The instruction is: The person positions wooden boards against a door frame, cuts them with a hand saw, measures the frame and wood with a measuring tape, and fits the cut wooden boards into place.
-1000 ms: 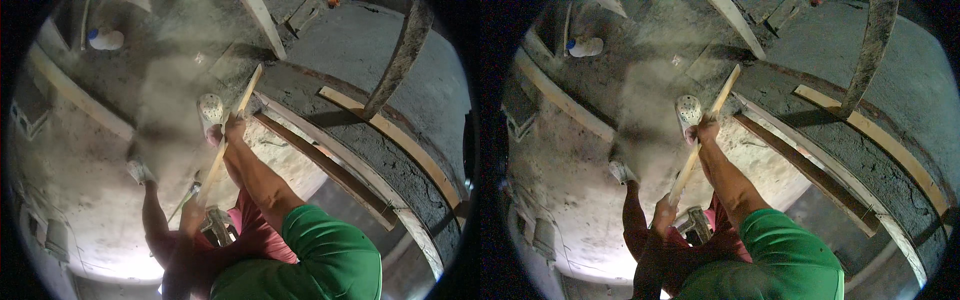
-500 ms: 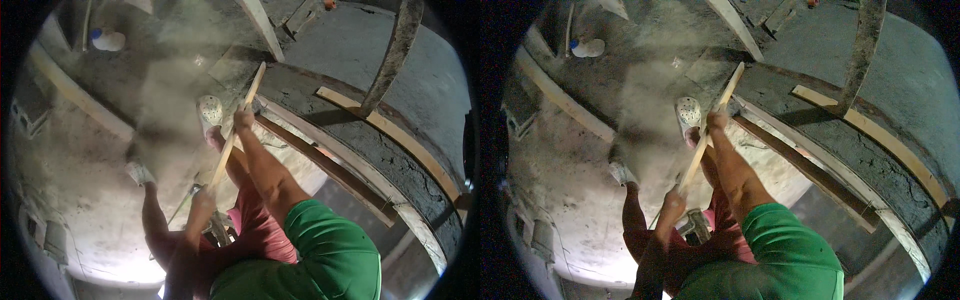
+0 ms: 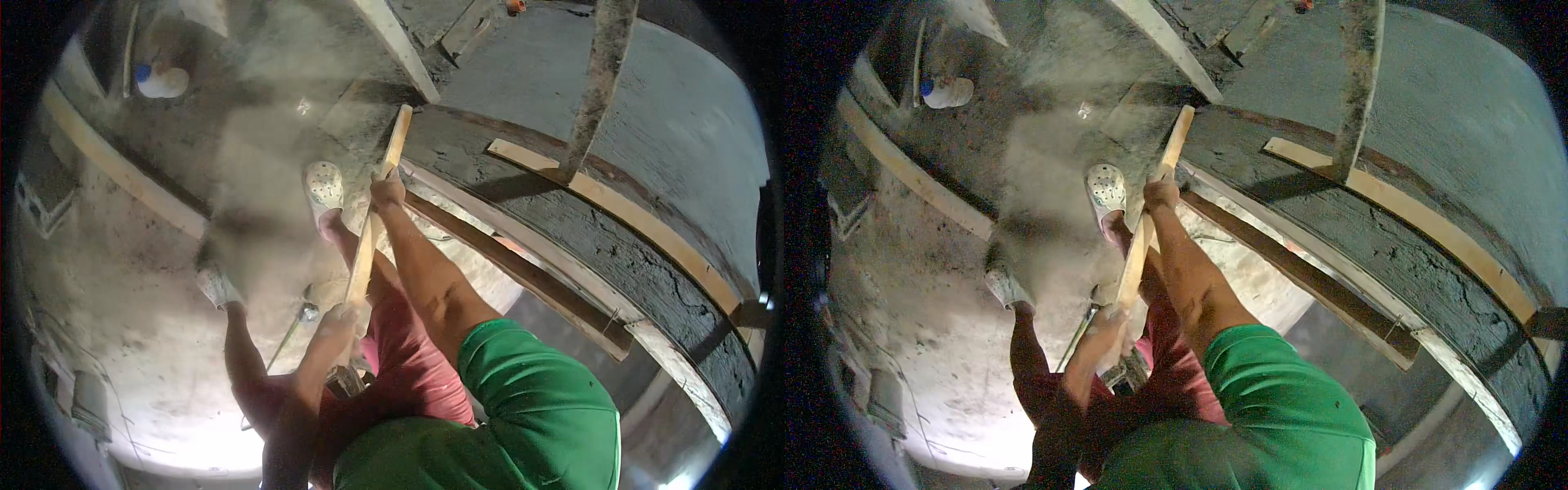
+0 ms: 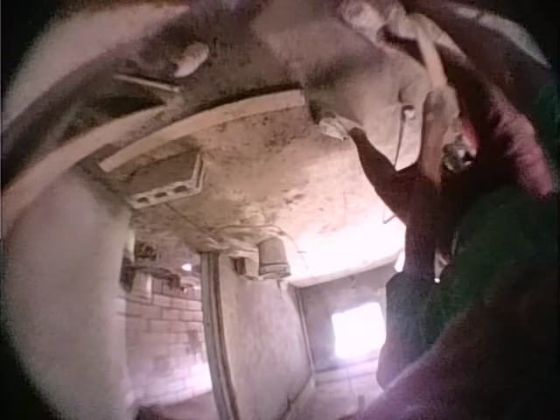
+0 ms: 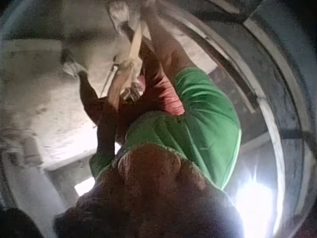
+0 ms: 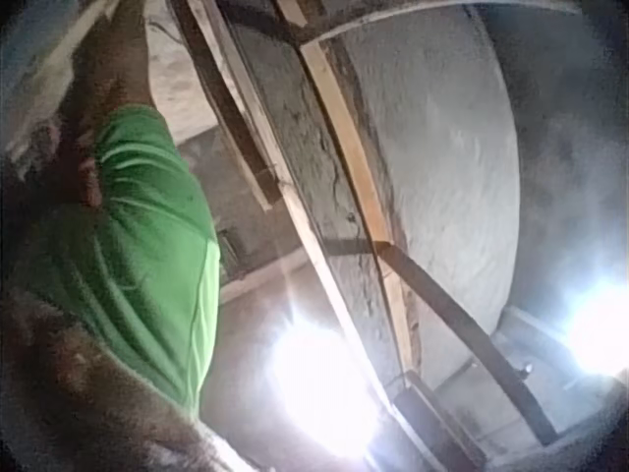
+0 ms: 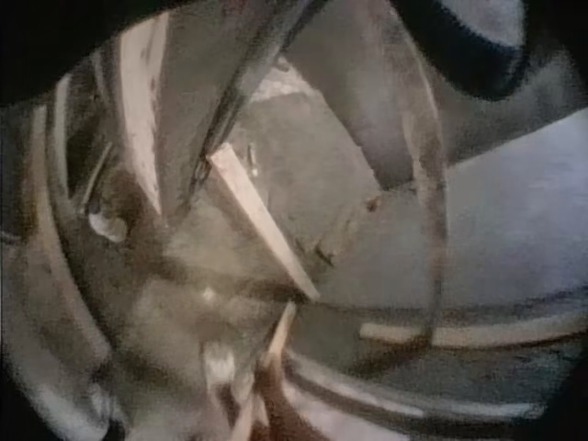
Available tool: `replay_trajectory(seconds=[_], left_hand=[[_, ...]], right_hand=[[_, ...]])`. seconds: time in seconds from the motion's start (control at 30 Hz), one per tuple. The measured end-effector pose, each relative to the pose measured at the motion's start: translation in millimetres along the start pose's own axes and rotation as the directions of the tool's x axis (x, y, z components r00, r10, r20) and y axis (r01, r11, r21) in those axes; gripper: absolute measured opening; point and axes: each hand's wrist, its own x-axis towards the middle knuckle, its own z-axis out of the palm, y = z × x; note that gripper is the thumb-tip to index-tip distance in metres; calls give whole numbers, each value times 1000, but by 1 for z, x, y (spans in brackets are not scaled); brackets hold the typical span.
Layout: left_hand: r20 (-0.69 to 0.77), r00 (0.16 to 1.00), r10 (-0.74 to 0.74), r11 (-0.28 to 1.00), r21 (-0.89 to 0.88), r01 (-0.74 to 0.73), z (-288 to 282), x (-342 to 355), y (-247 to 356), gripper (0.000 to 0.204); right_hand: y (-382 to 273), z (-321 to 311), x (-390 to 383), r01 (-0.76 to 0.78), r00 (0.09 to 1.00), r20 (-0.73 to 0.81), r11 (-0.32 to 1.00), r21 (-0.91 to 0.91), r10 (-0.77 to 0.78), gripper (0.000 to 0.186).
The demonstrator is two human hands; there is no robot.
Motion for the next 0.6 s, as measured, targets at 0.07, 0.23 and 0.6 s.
replay_trajectory(seconds=[0.07, 0.23, 0.6], left_hand=[[164, 986, 40, 953, -302, 12, 19, -5, 5, 38], [320, 941, 113, 907, -421, 34, 70, -35, 21, 55], [-31, 933, 358, 833, -440, -334, -73, -113, -57, 54]], right_hand=[[1, -25, -4, 53, 958, 285, 995, -85, -27, 52], [-10, -111, -78, 67, 965, 260, 981, -182, -18, 48], [11, -273, -140, 490, 846, 430, 779, -392, -315, 42]])
